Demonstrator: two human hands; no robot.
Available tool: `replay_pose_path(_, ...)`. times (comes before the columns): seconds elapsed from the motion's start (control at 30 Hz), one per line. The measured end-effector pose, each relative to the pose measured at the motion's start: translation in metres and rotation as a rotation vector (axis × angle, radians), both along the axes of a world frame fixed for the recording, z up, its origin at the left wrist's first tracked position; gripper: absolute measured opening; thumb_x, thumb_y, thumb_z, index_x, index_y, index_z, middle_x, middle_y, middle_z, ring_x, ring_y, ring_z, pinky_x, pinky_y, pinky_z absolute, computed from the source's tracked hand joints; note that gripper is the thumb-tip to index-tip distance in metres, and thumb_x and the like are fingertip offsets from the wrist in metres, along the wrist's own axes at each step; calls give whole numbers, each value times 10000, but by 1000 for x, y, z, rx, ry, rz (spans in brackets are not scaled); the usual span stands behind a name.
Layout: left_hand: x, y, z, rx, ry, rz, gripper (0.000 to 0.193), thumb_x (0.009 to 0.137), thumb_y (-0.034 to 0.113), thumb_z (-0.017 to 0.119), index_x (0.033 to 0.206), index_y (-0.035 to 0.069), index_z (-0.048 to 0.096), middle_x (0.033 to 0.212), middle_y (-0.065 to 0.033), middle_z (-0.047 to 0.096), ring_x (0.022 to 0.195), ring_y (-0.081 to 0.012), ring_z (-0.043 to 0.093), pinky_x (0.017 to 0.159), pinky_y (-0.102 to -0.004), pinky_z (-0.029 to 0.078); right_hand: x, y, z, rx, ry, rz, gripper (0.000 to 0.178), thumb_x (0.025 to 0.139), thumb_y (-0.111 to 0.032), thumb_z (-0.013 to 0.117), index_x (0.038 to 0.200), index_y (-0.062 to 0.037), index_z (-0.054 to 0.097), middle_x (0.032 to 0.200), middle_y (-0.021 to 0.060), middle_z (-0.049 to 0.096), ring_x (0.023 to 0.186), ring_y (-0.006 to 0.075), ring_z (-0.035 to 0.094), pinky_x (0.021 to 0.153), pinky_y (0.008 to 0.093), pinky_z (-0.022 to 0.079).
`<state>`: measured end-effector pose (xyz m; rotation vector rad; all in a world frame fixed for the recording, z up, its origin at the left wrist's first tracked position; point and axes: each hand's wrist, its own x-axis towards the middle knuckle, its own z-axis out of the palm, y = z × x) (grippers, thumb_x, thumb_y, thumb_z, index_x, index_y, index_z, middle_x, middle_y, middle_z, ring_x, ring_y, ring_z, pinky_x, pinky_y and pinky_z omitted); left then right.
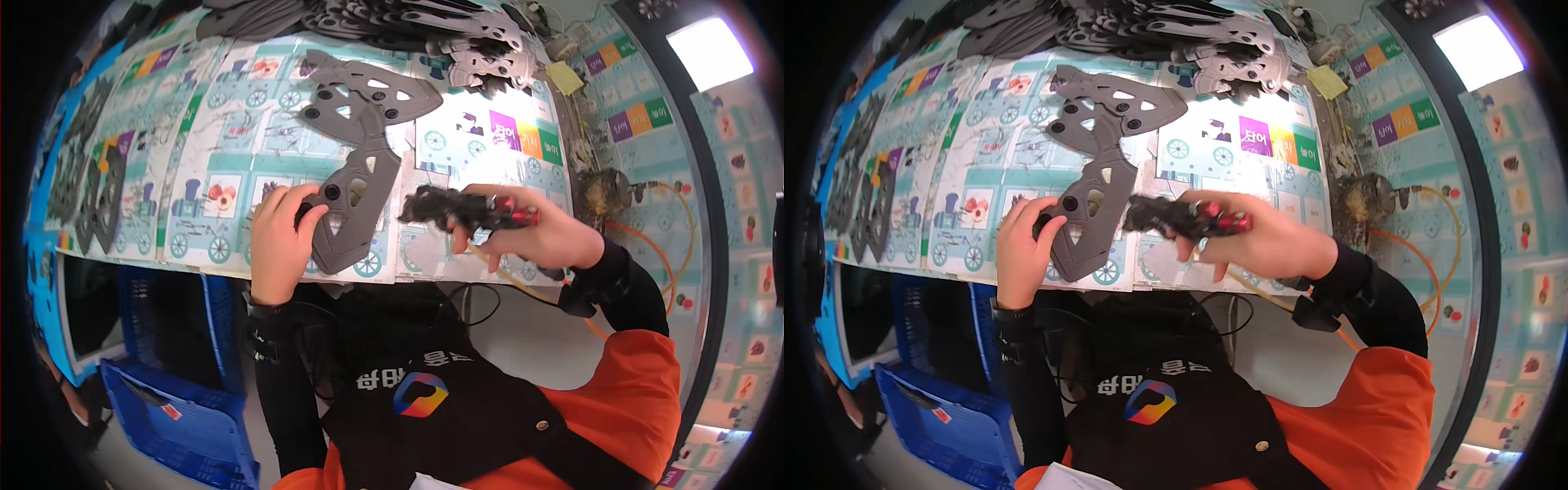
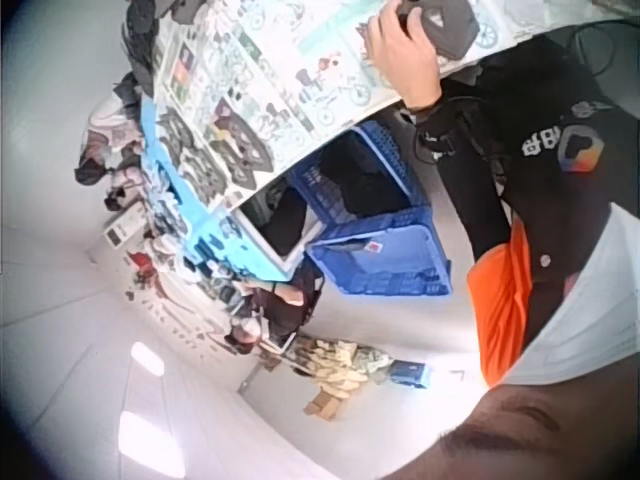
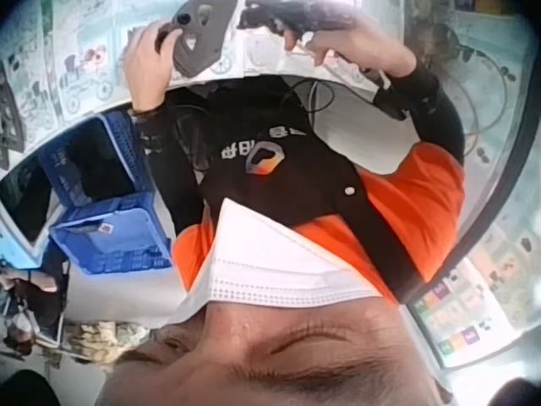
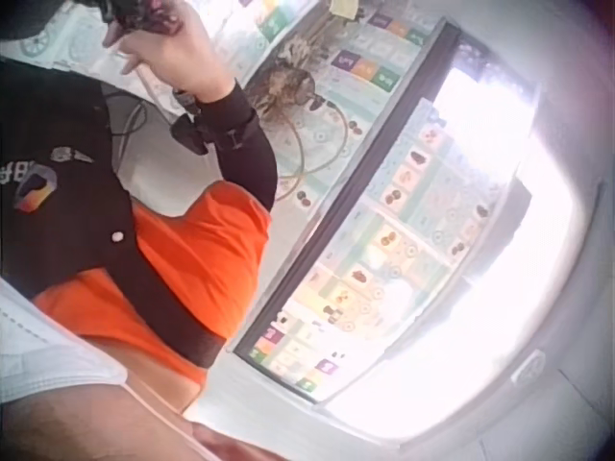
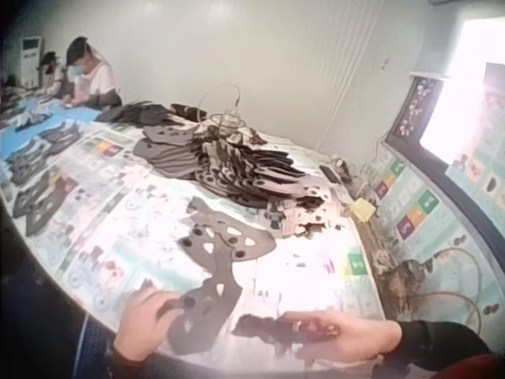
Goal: The person uses a specialized pneumatic tool to attach plastic fasteners or grommets to pre-cut grey foam shoe components, handling several pieces individually and moving them between the table and a blue bin.
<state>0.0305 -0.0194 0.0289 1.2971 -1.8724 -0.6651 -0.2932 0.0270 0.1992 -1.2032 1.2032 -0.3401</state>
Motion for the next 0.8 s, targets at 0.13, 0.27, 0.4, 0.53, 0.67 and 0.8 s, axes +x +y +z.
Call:
replay_pose_path(0.13, -10, 7, -18, -137, -53, 118, 304, 957, 205, 810, 1205, 51, 726, 1068, -127, 730, 1013, -355, 671, 909, -448, 499, 31, -14, -5, 46, 121, 150, 495, 910, 126, 592, 1403, 77, 586, 1150, 105, 749, 946, 137, 667, 799, 300, 603)
replay_pose_path(0.27, -13, 13, -25, -204, -58, 237, 313, 941, 216, 833, 1184, 53, 723, 1053, -103, 734, 972, -325, 664, 871, -450, 486, 42, -21, -25, 18, 204, 169, 406, 935, 35, 617, 1341, 26, 614, 1032, 47, 725, 789, 110, 644, 712, 287, 572)
replay_pose_path(0.4, -13, 10, -23, -220, -44, 266, 257, 907, 198, 872, 1074, 49, 746, 954, -107, 734, 902, -325, 669, 811, -421, 506, 55, -36, -29, 122, 204, 168, 305, 960, -95, 671, 1258, -36, 652, 888, -7, 675, 619, 86, 582, 583, 283, 497)
replay_pose_path(0.53, -10, 10, -23, -132, 33, 232, 234, 885, 189, 889, 1005, 51, 744, 861, -89, 718, 806, -312, 653, 756, -410, 497, 66, -44, -27, 95, 260, 203, 295, 969, -133, 696, 1252, -56, 660, 845, -10, 652, 584, 85, 574, 536, 295, 456)
replay_pose_path(0.67, -11, 8, -26, -195, 84, 231, 238, 867, 182, 902, 974, 49, 735, 805, -84, 687, 746, -304, 623, 722, -418, 481, 72, -47, -27, 84, 266, 279, 271, 975, -126, 710, 1222, -25, 660, 814, 13, 610, 647, 93, 520, 589, 300, 434)
replay_pose_path(0.8, -8, 8, -22, -175, 44, 225, 225, 875, 169, 886, 936, 48, 707, 829, -77, 681, 778, -299, 623, 743, -416, 470, 77, -43, -28, 52, 304, 328, 275, 972, -96, 724, 1219, 6, 656, 822, 34, 566, 699, 128, 451, 643, 328, 427)
